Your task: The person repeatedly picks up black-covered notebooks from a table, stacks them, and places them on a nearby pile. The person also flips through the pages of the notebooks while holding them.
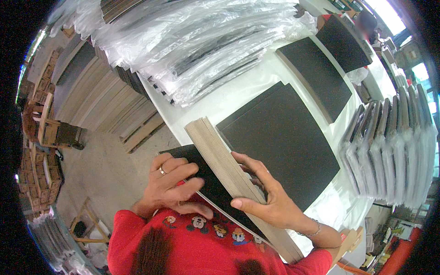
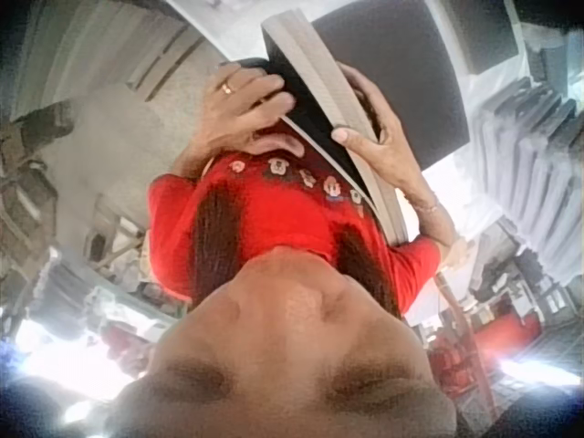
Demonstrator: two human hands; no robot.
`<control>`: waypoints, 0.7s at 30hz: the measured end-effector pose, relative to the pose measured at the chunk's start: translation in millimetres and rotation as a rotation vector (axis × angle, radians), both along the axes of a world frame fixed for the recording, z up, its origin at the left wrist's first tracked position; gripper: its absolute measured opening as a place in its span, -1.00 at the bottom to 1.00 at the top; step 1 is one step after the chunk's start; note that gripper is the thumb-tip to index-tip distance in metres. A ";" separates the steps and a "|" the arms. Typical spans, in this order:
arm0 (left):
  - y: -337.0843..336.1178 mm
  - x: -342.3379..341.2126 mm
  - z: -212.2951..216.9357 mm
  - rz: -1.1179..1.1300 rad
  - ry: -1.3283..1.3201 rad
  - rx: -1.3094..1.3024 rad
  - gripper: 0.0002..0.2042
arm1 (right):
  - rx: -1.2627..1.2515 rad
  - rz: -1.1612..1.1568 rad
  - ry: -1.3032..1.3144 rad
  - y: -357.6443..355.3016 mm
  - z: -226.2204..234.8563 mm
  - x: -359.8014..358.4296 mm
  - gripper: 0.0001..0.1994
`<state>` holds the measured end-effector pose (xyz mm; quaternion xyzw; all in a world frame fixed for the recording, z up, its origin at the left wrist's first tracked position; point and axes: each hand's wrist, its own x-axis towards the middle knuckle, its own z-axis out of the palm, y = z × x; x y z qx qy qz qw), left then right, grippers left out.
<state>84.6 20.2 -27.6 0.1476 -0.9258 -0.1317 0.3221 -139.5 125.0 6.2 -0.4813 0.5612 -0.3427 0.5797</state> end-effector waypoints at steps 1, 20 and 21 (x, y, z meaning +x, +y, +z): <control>2.5 -1.3 9.7 0.017 -0.067 -0.009 -0.26 | 0.004 0.002 -0.004 -0.2 0.0 -0.4 -0.23; 14.3 3.9 0.3 0.127 -0.088 -0.061 -0.24 | 0.035 0.000 0.037 -0.2 -0.3 -2.4 -0.19; 14.1 4.3 0.2 0.125 -0.082 -0.062 -0.25 | 0.028 0.006 0.037 -0.5 -0.9 -2.8 -0.19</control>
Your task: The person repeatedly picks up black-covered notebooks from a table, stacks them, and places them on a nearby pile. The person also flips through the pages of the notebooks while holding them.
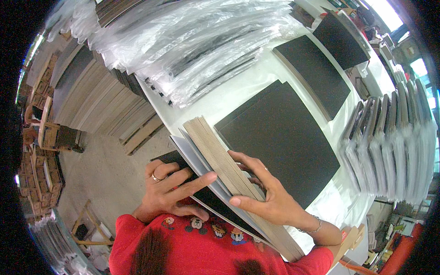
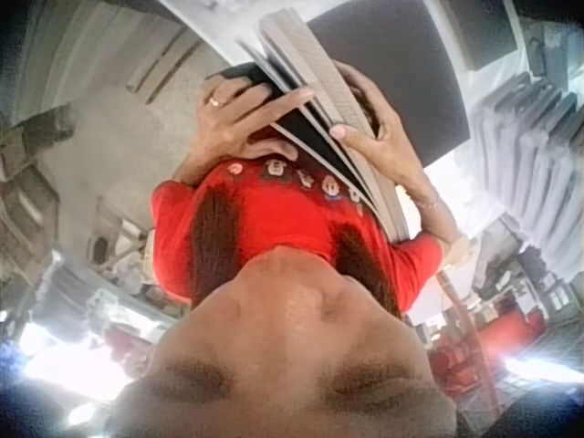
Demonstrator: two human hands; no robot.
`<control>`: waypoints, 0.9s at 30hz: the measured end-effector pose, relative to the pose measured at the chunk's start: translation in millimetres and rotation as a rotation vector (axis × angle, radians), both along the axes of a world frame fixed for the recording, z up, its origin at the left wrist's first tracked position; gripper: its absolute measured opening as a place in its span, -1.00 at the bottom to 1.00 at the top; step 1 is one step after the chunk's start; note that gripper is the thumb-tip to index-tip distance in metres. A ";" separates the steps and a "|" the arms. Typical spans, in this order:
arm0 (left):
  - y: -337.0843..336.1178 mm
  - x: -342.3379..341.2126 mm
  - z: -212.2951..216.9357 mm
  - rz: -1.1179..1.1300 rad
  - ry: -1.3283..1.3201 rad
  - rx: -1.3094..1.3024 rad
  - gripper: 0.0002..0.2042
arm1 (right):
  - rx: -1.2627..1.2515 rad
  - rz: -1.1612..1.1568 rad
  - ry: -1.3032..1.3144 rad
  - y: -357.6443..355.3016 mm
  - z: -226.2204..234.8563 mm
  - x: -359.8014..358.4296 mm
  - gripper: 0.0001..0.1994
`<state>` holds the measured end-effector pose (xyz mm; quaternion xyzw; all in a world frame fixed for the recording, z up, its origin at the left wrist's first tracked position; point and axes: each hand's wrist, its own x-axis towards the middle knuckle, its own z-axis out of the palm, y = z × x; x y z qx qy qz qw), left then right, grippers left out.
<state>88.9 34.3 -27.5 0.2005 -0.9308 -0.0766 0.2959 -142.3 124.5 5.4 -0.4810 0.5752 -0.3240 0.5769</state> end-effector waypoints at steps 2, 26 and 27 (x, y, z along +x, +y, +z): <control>-0.6 2.9 -0.5 -0.021 0.025 0.048 -0.26 | -0.008 0.007 0.000 -0.4 -0.5 -0.7 -0.20; 7.3 3.6 -11.5 -0.018 0.129 0.080 -0.31 | -0.012 -0.009 0.030 -2.5 3.6 -2.9 -0.11; 9.0 4.4 -10.7 -0.007 0.153 0.095 -0.30 | 0.008 -0.033 0.015 -4.5 7.7 -0.9 -0.08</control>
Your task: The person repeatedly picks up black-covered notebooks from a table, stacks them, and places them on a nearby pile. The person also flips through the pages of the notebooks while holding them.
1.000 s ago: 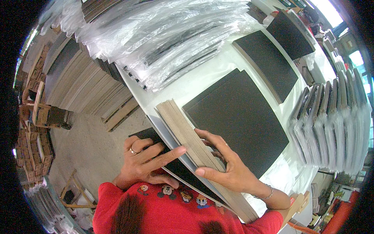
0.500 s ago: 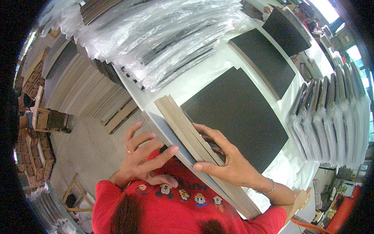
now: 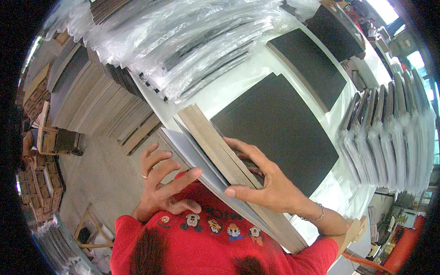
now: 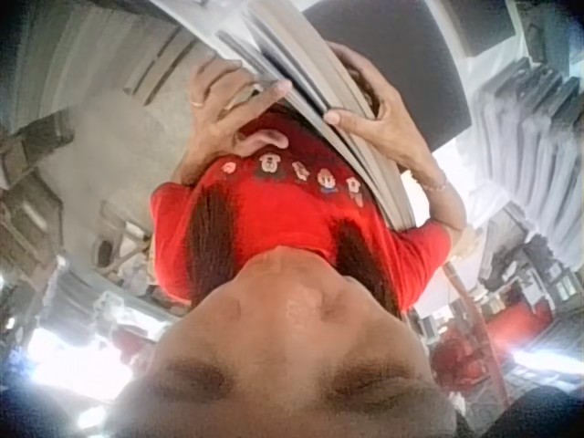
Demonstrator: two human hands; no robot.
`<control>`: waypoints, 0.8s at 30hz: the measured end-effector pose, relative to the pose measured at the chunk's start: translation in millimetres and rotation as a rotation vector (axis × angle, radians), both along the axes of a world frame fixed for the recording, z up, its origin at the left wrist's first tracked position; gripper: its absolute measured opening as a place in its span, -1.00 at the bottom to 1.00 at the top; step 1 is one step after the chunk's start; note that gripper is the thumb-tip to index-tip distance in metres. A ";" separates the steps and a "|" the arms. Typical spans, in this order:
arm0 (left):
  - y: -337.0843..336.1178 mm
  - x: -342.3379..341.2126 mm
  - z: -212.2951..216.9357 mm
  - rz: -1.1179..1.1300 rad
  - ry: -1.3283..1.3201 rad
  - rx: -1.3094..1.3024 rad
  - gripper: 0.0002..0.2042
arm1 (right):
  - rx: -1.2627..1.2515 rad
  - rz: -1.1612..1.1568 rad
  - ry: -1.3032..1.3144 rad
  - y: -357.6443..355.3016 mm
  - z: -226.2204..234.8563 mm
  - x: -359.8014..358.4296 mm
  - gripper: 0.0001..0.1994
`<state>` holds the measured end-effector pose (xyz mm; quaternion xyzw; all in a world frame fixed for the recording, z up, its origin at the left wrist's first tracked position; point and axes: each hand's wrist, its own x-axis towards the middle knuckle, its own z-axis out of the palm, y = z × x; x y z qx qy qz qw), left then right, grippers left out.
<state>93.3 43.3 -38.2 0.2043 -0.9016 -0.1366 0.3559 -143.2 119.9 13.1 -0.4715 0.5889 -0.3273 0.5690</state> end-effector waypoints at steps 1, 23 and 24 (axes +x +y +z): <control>1.5 1.2 -0.3 0.005 0.002 -0.011 -0.30 | 0.020 -0.025 -0.015 -1.3 2.2 1.1 -0.05; 0.1 -3.5 2.6 0.018 -0.136 -0.044 -0.32 | -0.058 0.047 0.011 2.6 -7.2 -2.5 -0.15; 0.0 -2.4 2.1 0.013 -0.129 -0.043 -0.32 | -0.055 0.044 0.006 2.4 -5.8 -2.2 -0.15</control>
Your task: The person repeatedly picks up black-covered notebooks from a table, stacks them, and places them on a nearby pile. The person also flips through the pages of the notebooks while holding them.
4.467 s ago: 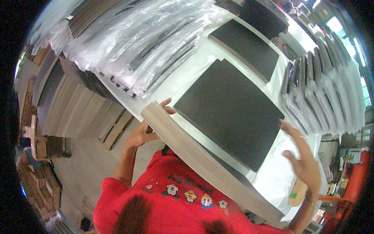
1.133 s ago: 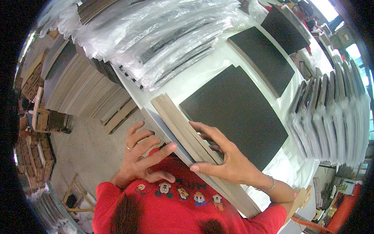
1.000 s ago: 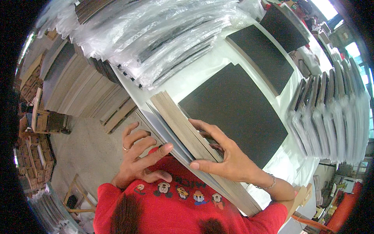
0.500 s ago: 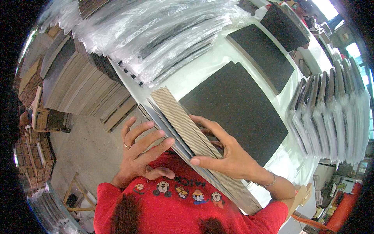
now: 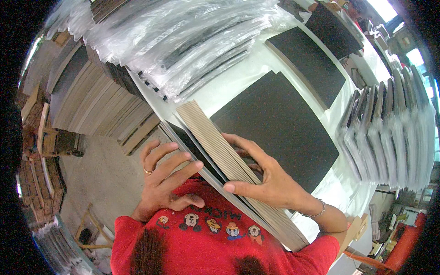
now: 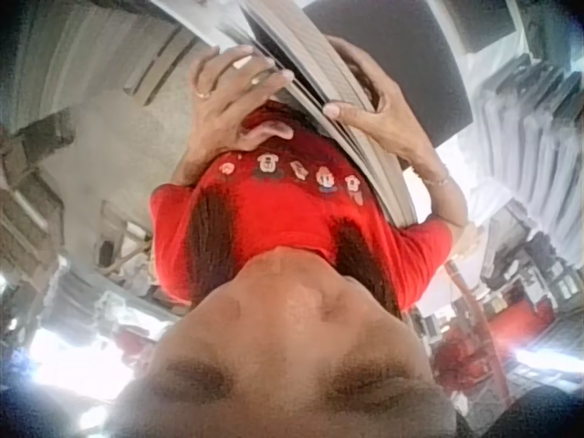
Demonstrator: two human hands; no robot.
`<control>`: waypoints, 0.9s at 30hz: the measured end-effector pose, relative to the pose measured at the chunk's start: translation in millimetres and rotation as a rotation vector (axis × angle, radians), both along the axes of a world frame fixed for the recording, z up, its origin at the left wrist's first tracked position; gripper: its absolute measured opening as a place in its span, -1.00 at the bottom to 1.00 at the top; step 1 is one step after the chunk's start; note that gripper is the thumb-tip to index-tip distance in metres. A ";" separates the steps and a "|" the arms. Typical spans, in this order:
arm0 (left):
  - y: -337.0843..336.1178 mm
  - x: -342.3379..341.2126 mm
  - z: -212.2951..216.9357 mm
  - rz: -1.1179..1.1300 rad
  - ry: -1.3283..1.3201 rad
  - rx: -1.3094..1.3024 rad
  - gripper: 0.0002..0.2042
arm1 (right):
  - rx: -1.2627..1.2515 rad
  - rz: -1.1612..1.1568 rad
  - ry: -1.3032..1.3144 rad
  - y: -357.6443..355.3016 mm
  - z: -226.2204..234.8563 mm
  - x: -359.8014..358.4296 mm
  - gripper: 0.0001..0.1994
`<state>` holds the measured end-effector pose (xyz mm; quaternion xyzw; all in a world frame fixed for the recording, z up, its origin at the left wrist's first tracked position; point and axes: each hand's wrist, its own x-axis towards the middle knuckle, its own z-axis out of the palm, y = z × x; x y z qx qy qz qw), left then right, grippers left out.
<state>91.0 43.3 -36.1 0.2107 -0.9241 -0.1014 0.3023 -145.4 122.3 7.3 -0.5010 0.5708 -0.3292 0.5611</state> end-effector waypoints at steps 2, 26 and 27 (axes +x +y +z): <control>0.3 0.6 -2.0 -0.008 0.056 0.024 -0.32 | 0.000 -0.003 -0.002 0.3 0.3 -0.3 -0.16; 10.5 -6.3 14.9 -0.056 -0.140 0.000 -0.06 | -0.057 0.023 -0.060 3.9 -8.8 0.0 -0.24; 10.6 -6.1 14.2 -0.056 -0.133 0.002 -0.06 | -0.059 0.024 -0.063 3.7 -8.7 -0.1 -0.24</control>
